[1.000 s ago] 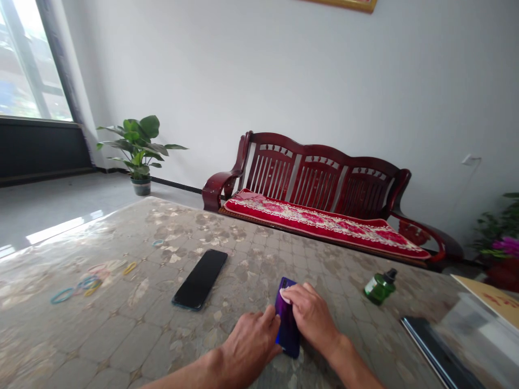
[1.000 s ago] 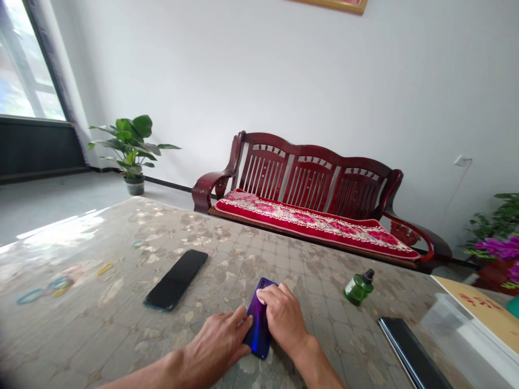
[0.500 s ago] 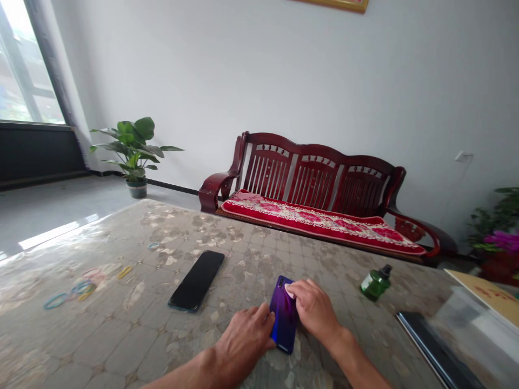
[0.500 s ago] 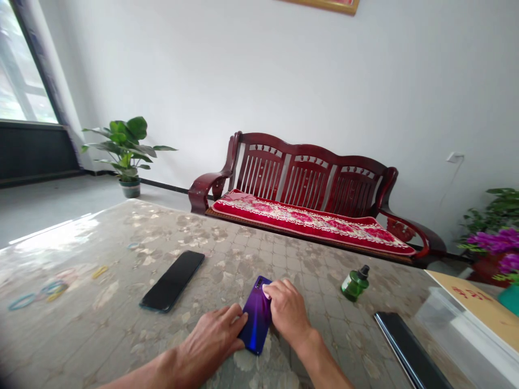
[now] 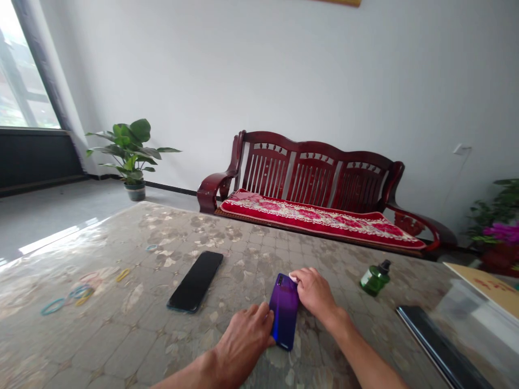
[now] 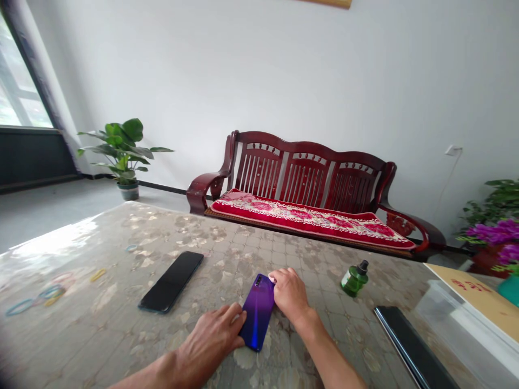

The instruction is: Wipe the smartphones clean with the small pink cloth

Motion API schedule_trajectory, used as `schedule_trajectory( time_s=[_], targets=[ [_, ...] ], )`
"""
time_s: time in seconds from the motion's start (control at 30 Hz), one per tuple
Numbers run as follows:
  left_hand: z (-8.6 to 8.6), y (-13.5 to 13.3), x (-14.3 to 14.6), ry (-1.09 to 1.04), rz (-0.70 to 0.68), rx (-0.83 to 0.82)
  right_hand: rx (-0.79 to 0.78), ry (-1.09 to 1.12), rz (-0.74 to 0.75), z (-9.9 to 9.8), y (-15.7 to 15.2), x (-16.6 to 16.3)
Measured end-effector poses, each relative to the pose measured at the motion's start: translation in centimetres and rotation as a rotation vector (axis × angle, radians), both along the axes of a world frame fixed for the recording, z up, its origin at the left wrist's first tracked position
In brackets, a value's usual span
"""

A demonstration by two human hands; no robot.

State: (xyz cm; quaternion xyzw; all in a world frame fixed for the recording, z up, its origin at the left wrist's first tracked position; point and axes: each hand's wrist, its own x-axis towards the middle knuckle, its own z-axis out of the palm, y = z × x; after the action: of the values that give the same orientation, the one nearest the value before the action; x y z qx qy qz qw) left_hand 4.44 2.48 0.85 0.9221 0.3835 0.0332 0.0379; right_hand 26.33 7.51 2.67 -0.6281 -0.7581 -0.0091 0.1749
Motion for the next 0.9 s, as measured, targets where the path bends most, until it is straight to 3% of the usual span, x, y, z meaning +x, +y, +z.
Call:
schedule_trajectory(
  time_s=[0.23,0.4,0.63,0.9],
  targets=[
    [0.5,-0.8,0.6,0.041,-0.008,0.068,0.019,0.124,-0.137,-0.9,-2.9,0.7],
    [1.3,-1.4,0.5,0.094,-0.009,0.05,0.029,0.183,-0.108,-1.2,-3.9,-2.0],
    [0.2,-0.7,-0.3,-0.079,0.081,0.028,0.036,0.174,-0.071,-0.9,-5.8,-3.0],
    [2.7,-1.8,2.2,0.022,0.179,-0.008,-0.112,0.331,-0.018,0.9,-7.7,-3.3]
  ],
)
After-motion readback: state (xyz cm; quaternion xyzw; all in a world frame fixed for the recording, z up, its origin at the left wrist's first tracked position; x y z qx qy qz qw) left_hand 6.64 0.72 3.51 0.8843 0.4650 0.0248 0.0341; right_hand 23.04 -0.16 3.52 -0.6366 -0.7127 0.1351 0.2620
